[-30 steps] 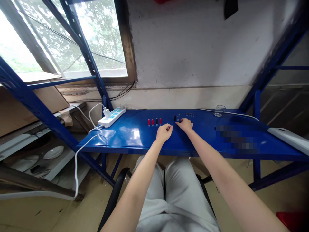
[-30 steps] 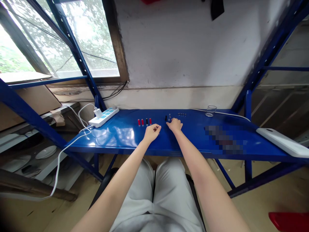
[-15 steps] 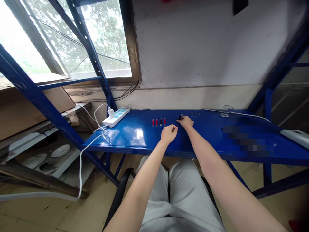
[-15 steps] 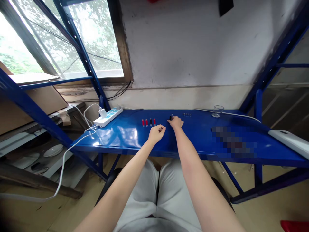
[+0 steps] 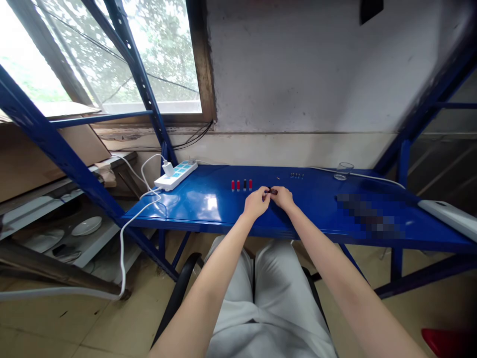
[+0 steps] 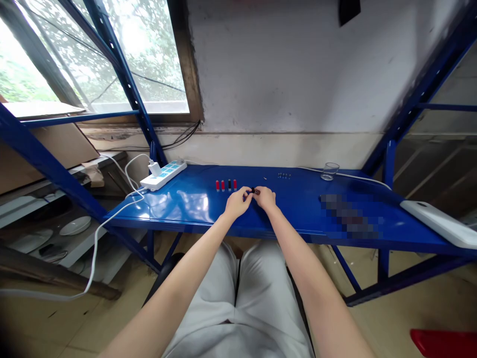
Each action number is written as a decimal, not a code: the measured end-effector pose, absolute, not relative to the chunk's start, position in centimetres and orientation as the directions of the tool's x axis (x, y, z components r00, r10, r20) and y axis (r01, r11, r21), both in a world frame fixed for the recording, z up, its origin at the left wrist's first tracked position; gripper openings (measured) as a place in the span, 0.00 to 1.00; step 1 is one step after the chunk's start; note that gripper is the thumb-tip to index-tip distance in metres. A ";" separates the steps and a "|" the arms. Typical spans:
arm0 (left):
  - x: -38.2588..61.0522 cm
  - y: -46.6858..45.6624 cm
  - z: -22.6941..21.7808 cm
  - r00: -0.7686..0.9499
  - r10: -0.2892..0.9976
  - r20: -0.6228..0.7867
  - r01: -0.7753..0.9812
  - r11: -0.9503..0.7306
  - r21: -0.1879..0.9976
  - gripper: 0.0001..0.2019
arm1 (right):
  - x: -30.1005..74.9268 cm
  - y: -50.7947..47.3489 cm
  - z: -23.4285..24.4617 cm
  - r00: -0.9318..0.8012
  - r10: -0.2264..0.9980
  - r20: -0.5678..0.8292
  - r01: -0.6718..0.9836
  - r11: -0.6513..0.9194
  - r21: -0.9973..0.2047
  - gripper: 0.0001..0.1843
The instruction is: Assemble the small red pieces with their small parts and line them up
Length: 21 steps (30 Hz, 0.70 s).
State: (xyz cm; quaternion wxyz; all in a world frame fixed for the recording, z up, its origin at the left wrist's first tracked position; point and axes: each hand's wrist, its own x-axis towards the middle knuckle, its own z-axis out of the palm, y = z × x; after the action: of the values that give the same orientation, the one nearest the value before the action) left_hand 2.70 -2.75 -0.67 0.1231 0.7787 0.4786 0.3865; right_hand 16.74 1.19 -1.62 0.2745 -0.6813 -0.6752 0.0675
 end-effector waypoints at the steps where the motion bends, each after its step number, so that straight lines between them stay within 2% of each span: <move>1: 2.7 -2.9 -0.6 0.261 0.832 0.490 0.652 -0.526 0.546 0.15 | 16.8 0.7 -1.7 0.072 0.955 0.287 0.881 0.074 -0.467 0.06; 6: 2.7 -3.1 -0.4 0.326 0.772 0.545 0.677 -0.593 0.435 0.23 | 16.7 -0.4 -1.7 0.006 0.931 0.366 0.895 0.158 -0.417 0.08; 10: 2.6 -2.9 -0.6 0.377 0.745 0.549 0.689 -0.623 0.372 0.22 | 16.8 -0.3 -1.6 -0.053 0.897 0.439 0.897 0.236 -0.374 0.09; 14: 2.6 -2.5 -0.9 0.351 0.761 0.545 0.684 -0.606 0.406 0.17 | 17.1 0.1 -2.1 -0.087 0.871 0.483 0.854 0.315 -0.415 0.12; 21: 2.4 -2.1 -1.0 0.197 0.813 0.548 0.656 -0.524 0.543 0.12 | 16.8 0.1 -2.0 -0.139 0.859 0.494 0.761 0.412 -0.502 0.16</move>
State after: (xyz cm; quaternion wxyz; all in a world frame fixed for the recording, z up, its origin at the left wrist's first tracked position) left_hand 2.44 -2.11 -0.96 0.0943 0.7677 0.4785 0.4156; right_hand 16.82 0.09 -1.99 0.3750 -0.5385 -0.7518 0.0653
